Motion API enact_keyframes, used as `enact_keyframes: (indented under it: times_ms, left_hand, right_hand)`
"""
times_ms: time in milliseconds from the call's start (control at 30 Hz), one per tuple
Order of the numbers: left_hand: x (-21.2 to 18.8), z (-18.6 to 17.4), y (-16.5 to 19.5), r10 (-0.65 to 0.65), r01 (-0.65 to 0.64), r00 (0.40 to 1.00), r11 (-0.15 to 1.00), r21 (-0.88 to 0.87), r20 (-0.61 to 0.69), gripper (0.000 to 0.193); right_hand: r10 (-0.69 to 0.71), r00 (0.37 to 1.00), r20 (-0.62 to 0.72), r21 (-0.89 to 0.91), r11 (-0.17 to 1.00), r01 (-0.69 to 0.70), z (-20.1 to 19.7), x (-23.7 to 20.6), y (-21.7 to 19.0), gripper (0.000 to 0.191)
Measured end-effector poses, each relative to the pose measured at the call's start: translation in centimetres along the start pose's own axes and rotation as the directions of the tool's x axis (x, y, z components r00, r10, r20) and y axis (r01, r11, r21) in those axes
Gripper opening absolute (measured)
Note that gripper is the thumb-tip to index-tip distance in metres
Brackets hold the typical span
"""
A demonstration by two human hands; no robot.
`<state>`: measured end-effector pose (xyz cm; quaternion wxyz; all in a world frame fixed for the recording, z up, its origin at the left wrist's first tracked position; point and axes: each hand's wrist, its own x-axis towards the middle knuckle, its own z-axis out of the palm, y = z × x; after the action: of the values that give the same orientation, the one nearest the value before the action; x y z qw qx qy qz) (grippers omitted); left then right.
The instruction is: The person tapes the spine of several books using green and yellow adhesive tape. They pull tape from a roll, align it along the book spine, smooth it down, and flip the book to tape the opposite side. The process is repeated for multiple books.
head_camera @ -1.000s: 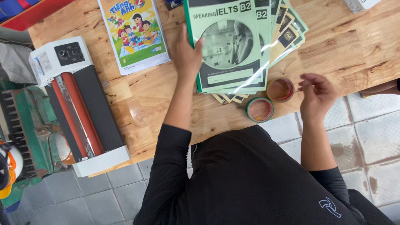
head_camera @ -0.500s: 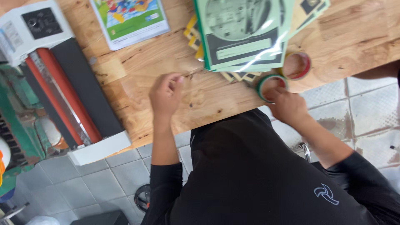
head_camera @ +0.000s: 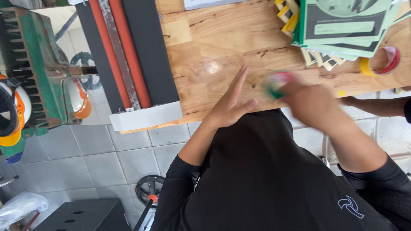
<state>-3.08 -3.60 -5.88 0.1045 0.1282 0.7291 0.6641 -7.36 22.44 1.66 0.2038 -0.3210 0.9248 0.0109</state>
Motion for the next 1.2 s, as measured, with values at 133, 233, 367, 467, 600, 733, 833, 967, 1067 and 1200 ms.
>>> enact_keyframes:
  times_ms: [133, 233, 367, 467, 600, 733, 833, 967, 1067, 1200]
  left_hand:
    - [-1.8, -3.6, -0.6, -0.111, 0.168, 0.986, 0.66, -0.732, 0.127, 0.095]
    - [-0.8, -6.1, -1.4, -0.263, 0.22, 0.964, 0.697, -0.682, 0.042, 0.076]
    - [3.1, -8.6, -2.1, -0.213, 0.181, 0.962, 0.965, -0.188, -0.169, 0.054]
    - [7.8, -11.9, -2.5, -0.083, 0.186, 0.968, 0.872, 0.452, -0.239, 0.046]
    - [15.7, -13.4, -3.4, 0.119, 0.075, 0.959, 0.768, 0.636, -0.257, 0.052]
    - [19.2, -13.0, -3.4, 0.194, 0.106, 0.947, 0.563, 0.819, -0.256, 0.072]
    - [18.6, -12.6, -4.0, 0.128, 0.195, 0.947, 0.499, 0.845, -0.295, 0.079]
    - [17.0, -11.4, -4.6, 0.178, 0.249, 0.919, 0.43, 0.868, -0.352, 0.067]
    - [15.9, -9.6, -3.3, 0.201, 0.233, 0.921, 0.401, 0.886, -0.334, 0.056]
    - [11.3, -4.9, 0.1, -0.417, 0.413, 0.881, 0.453, 0.79, -0.222, 0.039]
  right_hand:
    - [-0.454, 0.877, -0.158, 0.524, 0.714, 0.465, -3.8, 1.2, -7.1, 0.022]
    - [-0.537, 0.796, -0.279, 0.625, 0.528, 0.575, -6.8, 1.5, -8.7, 0.019]
    - [-0.396, 0.865, -0.307, 0.64, 0.587, 0.496, -6.7, 2.0, -8.6, 0.021]
    - [-0.056, 0.995, -0.089, 0.498, 0.862, 0.093, -4.2, 1.1, -6.8, 0.027]
    - [0.284, 0.916, -0.282, 0.297, 0.934, -0.198, -1.9, -1.3, -1.2, 0.031]
    - [0.37, 0.675, -0.638, 0.402, 0.908, -0.116, -1.9, -0.6, 4.5, 0.021]
    - [0.396, 0.549, -0.736, 0.383, 0.912, -0.145, -1.5, 1.8, 7.2, 0.033]
    - [0.48, 0.429, -0.765, 0.478, 0.87, -0.119, 1.1, 2.6, 6.4, 0.052]
    - [0.546, 0.541, -0.64, 0.575, 0.807, -0.133, 3.8, 2.6, 3.1, 0.032]
    - [0.583, 0.813, -0.007, 0.992, 0.106, -0.067, 7.5, 3.4, -2.2, 0.036]
